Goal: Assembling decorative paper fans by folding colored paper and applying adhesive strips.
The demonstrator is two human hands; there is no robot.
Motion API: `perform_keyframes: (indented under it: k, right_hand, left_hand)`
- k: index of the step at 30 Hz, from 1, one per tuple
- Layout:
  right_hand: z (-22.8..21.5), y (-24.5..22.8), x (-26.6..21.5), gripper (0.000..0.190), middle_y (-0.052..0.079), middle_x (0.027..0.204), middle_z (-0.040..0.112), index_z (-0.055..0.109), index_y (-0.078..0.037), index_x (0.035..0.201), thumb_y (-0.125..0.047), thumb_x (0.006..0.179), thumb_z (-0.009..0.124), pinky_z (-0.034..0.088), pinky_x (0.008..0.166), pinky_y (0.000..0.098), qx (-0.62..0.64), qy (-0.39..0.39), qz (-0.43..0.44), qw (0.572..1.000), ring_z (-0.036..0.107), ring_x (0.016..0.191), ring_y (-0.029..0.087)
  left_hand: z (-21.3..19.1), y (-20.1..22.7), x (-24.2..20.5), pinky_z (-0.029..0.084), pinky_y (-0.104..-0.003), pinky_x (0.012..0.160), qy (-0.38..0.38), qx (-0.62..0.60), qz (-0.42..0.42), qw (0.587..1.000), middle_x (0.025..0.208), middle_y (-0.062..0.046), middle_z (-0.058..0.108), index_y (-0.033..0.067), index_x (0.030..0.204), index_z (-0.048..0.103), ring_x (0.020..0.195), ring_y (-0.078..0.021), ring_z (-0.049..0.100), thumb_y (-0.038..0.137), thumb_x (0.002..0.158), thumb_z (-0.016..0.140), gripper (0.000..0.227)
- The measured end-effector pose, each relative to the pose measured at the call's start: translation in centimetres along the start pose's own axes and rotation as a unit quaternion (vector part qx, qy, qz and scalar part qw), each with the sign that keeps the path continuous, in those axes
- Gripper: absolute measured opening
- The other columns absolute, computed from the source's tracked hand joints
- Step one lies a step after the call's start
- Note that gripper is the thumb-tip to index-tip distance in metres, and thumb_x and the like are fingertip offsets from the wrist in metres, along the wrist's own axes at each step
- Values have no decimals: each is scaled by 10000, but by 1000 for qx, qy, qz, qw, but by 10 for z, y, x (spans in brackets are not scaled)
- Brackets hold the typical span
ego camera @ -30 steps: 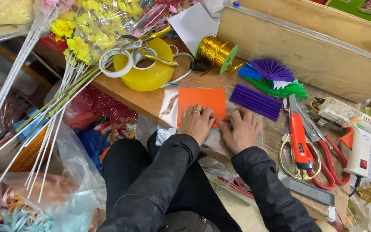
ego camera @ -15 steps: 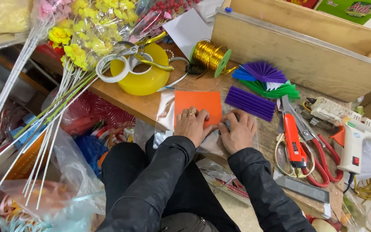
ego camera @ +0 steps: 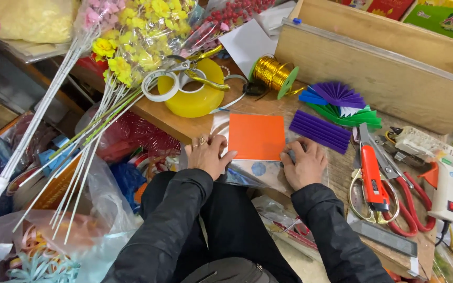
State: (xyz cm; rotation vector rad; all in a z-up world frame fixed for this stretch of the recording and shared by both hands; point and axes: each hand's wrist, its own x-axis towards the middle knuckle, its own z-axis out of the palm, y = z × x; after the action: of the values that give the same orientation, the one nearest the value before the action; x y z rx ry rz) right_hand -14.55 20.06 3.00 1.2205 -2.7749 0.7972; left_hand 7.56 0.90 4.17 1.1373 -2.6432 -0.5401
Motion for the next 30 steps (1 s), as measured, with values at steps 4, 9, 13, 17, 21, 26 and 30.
perform_keyframes:
  k: [4, 9, 13, 17, 21, 26, 30]
  right_hand:
    - [-4, -4, 0, 186, -26, 1385, 458, 622, -315, 1039, -489, 1001, 675, 189, 1220, 627, 17, -5, -1, 1000, 383, 1444, 424]
    - [-7, -7, 0, 158, -38, 1389, 481, 644, -311, 1022, -454, 984, 700, 196, 1214, 632, 14, -11, 10, 1000, 384, 1445, 403]
    - [4, 7, 2, 111, -63, 1372, 491, 644, -324, 1024, -397, 963, 701, 217, 1217, 596, 12, -14, 19, 1000, 376, 1459, 340]
    - [11, -26, -7, 399, 93, 1513, 469, 600, -283, 1314, -434, 949, 658, 190, 1198, 612, -85, 90, -2, 992, 294, 1526, 386]
    - [24, -106, -18, 572, 218, 1633, 394, 490, -199, 1510, -407, 992, 614, 90, 1213, 668, -107, 171, -94, 975, 187, 1581, 472]
    - [49, -103, -21, 659, 197, 1646, 365, 402, -329, 1598, -401, 962, 557, 49, 1206, 719, -133, 139, -112, 975, 142, 1584, 499]
    - [28, -31, -12, 633, 171, 1736, 246, 385, -412, 1605, -419, 988, 525, 43, 1207, 753, -184, 82, -41, 979, 62, 1618, 504]
  left_hand:
    - [-5, -3, -1, 285, -512, 1041, -13, -2, -2, 1000, 1175, -19, 495, 345, 1153, 489, 1276, -376, 452, 722, 953, 575, 436]
    - [0, -5, 1, 283, -490, 1043, -27, 0, -1, 1000, 1190, -20, 472, 352, 1195, 469, 1281, -368, 443, 756, 967, 512, 466]
    - [-6, 0, -2, 282, -487, 1038, -24, 15, 1, 1000, 1204, -21, 466, 357, 1186, 458, 1278, -354, 435, 739, 977, 511, 438]
    - [-18, 6, 2, 283, -477, 1039, -40, 24, 4, 999, 1204, -10, 463, 342, 1197, 468, 1294, -334, 432, 728, 976, 528, 448]
    - [-26, 13, -4, 279, -475, 1052, -56, 13, -15, 998, 1238, -27, 494, 345, 1197, 473, 1311, -344, 439, 704, 993, 513, 415]
    - [-26, 13, -2, 283, -493, 1064, -59, 19, -19, 998, 1251, -21, 485, 359, 1193, 458, 1325, -343, 428, 668, 991, 540, 378]
    - [-28, 13, -6, 282, -495, 1074, -53, 16, -18, 998, 1259, -21, 496, 352, 1202, 472, 1325, -345, 436, 661, 983, 555, 388]
